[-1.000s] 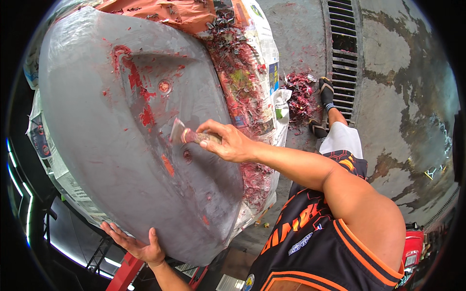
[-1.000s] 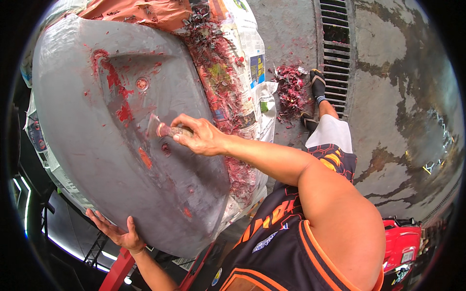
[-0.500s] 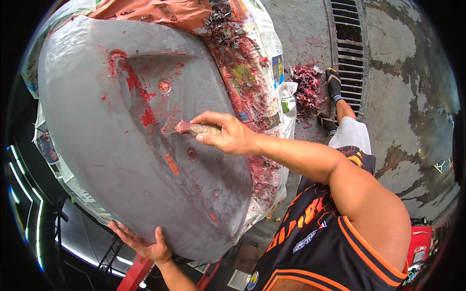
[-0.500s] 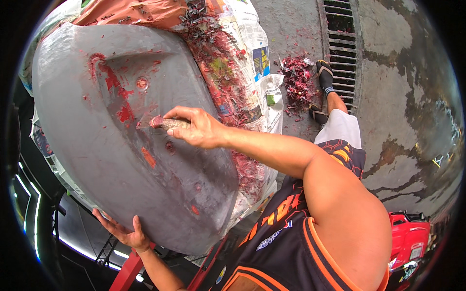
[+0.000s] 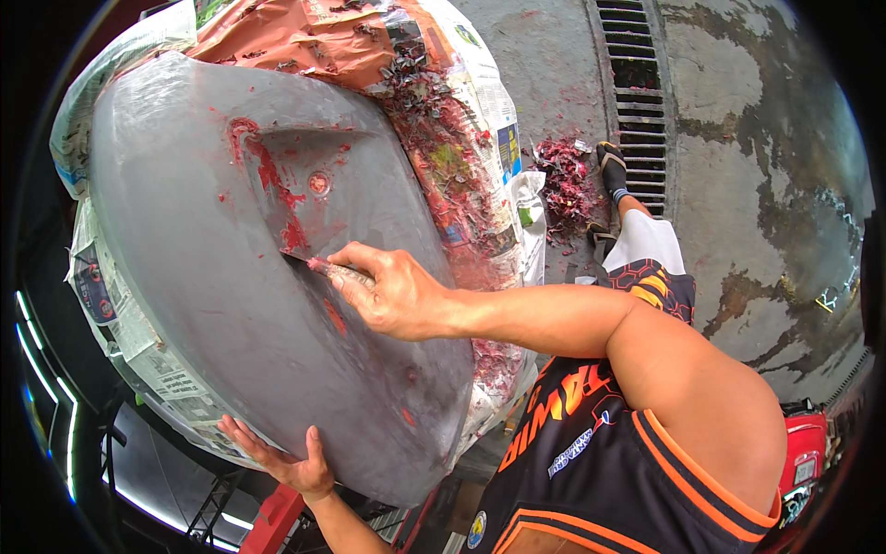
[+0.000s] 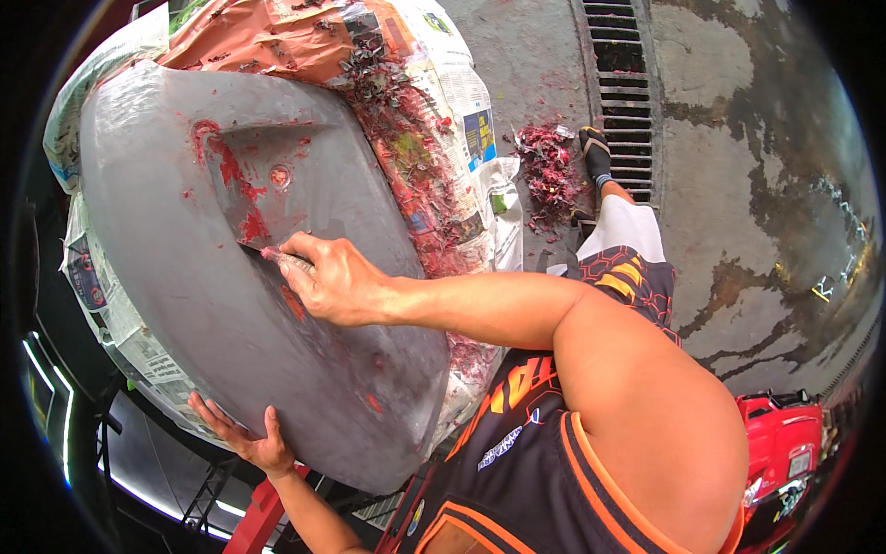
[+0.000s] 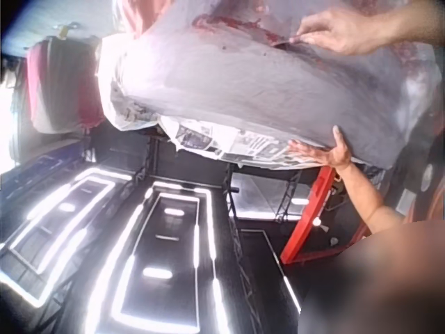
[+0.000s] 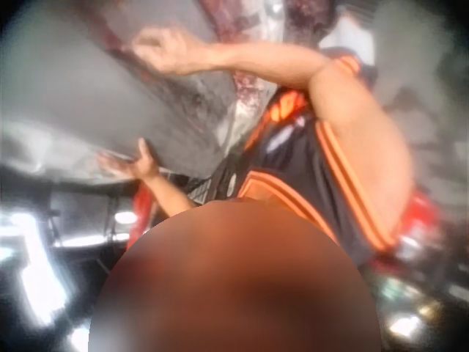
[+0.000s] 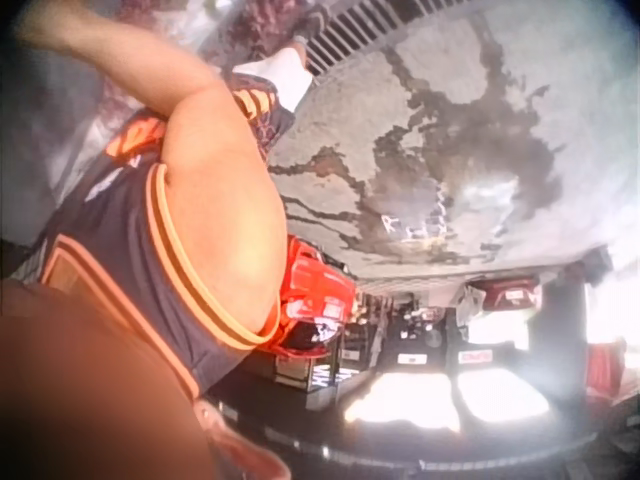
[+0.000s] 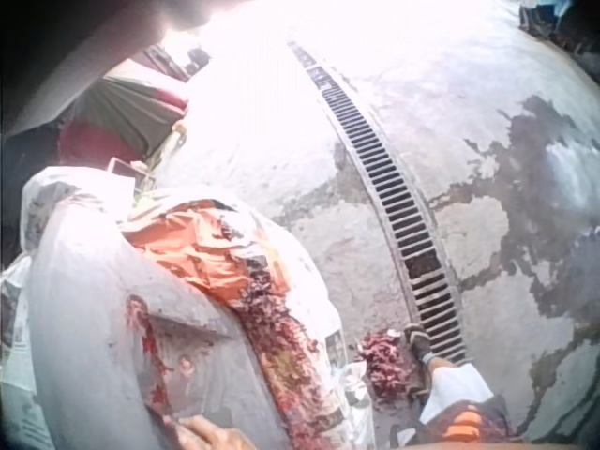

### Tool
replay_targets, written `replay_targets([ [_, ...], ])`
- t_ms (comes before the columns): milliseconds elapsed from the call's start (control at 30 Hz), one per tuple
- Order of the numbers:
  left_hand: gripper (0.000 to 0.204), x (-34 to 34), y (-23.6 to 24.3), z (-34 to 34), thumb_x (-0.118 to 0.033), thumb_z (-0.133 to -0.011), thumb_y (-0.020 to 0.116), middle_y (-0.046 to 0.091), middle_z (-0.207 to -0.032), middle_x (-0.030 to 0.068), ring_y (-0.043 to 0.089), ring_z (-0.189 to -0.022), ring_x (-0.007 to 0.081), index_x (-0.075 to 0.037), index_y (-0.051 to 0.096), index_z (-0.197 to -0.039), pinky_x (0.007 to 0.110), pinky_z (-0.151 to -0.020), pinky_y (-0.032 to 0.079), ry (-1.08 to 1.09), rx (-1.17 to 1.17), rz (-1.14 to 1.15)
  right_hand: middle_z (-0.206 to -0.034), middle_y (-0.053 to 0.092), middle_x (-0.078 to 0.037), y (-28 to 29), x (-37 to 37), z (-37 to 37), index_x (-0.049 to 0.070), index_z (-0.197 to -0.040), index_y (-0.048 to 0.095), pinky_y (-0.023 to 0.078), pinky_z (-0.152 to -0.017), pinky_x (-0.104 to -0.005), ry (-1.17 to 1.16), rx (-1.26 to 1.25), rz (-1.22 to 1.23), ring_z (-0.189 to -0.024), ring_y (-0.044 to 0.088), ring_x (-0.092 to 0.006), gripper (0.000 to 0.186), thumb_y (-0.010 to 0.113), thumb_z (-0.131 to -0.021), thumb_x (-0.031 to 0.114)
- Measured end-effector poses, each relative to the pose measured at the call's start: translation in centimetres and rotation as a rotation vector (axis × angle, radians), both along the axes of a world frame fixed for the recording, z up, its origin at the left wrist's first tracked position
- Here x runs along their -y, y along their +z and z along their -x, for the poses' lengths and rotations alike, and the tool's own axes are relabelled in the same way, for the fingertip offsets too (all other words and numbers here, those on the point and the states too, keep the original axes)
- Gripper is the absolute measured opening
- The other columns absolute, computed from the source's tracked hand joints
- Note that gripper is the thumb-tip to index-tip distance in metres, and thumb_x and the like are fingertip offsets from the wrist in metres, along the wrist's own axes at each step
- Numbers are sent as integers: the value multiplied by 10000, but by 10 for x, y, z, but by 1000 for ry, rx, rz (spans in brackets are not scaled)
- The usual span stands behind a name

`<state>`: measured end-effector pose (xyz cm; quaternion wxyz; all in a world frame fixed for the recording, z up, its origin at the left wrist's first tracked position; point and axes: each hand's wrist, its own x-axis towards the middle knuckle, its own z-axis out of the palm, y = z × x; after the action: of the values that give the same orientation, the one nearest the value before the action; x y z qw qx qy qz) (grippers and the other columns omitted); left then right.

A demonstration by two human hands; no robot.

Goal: The person uses a metal scraper to remove excess body filler from a gray car panel. They repeatedly scrape the same area, occasionally wiping the tool on a nearby grate, and continue scraping until the end of the clip.

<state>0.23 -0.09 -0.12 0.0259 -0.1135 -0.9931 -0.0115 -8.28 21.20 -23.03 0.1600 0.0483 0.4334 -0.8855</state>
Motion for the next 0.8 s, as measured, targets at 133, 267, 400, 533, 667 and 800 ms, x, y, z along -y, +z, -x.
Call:
replay_targets([
  [133,1084,-2,1,1,-252,-817,836,203,-1718,216,179,-1596,417,-60,189,-1665,543,-1286,169,11,24,1,-1030,733,-230,-2,11,-3,-14,-1269,648,569,-807,-400,-98,-45,-77,-920,749,-346,311,622,-1019,169],
  [267,1094,-3,-1,3,-285,-820,837,201,-1721,204,169,-1600,400,-47,183,-1664,547,-1288,156,34,43,-37,-1036,736,-219,-12,19,5,-13,-1293,646,574,-792,-408,-200,-88,-74,-915,748,-370,330,632,-1009,154],
  [400,1097,-2,-2,1,-309,-827,835,205,-1723,185,164,-1604,384,-39,178,-1663,548,-1292,147,67,33,-71,-1038,743,-208,-20,27,6,-8,-1308,647,570,-747,-403,-261,-138,-66,-864,753,-345,340,638,-1007,149],
  [533,1083,-3,0,2,-302,-832,828,211,-1723,171,163,-1605,375,-49,184,-1664,554,-1295,141,49,28,-33,-1065,760,-194,-22,33,12,-17,-1284,661,588,-777,-380,-366,-145,-69,-877,766,-322,326,655,-998,139],
  [667,1062,-2,0,0,-275,-833,821,215,-1721,173,169,-1603,380,-53,195,-1662,553,-1295,137,46,38,-51,-1095,761,-210,-23,28,22,-11,-1262,680,590,-815,-378,-281,-73,-26,-942,772,-308,329,684,-984,166],
  [800,1055,-1,0,2,-251,-829,821,217,-1720,177,174,-1601,392,-47,202,-1658,549,-1296,133,-2,20,-8,-1065,763,-198,-31,19,21,-1,-1261,695,584,-823,-356,-317,-102,-14,-943,764,-271,340,704,-968,172],
])
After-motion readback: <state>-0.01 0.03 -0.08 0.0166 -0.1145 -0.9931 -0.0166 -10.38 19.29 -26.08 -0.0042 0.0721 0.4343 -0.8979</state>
